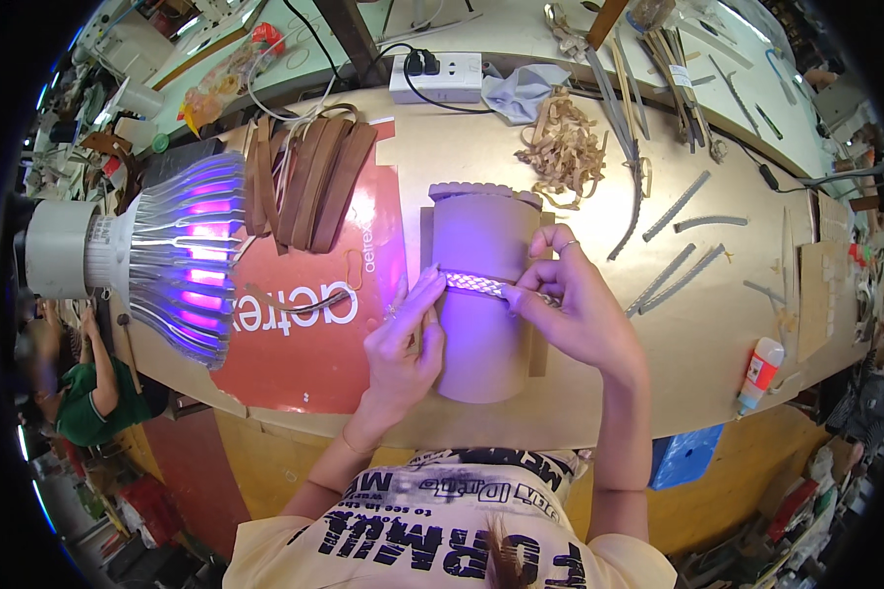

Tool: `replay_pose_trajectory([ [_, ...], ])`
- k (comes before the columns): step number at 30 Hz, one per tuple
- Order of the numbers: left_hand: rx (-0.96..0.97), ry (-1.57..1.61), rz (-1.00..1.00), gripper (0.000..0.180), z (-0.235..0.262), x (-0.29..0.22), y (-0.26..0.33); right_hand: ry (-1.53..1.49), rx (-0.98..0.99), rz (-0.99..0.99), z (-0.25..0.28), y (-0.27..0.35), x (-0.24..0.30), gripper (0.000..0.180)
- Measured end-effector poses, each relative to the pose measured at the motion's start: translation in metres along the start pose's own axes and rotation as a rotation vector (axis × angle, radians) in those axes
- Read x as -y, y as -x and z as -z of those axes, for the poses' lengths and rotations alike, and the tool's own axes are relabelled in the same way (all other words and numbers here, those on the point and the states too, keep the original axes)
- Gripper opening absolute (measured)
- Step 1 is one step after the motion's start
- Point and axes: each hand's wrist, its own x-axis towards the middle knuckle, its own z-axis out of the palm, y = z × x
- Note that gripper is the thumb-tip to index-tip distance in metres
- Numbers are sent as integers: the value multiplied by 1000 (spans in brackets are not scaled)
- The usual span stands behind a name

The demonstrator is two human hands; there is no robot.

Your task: The person wraps silver braided cords around a cylindrical cardboard form under a UV lamp. They repeatedly pick up cords, wrap them around the form, and place them on the table, while another person handles similar cords nearby.

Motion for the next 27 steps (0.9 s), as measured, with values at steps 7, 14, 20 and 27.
replay_pose_trajectory([
  [7,-29,-31,-28,46,17,-10,3,525,-10,177,-25,-20,21,39],
  [14,53,79,18,48,0,-16,5,637,2,91,-19,-19,33,36],
  [20,86,71,-3,48,0,-13,4,635,-19,53,-2,-4,29,33],
  [27,123,19,-42,55,2,-12,0,331,-25,35,10,3,24,30],
])
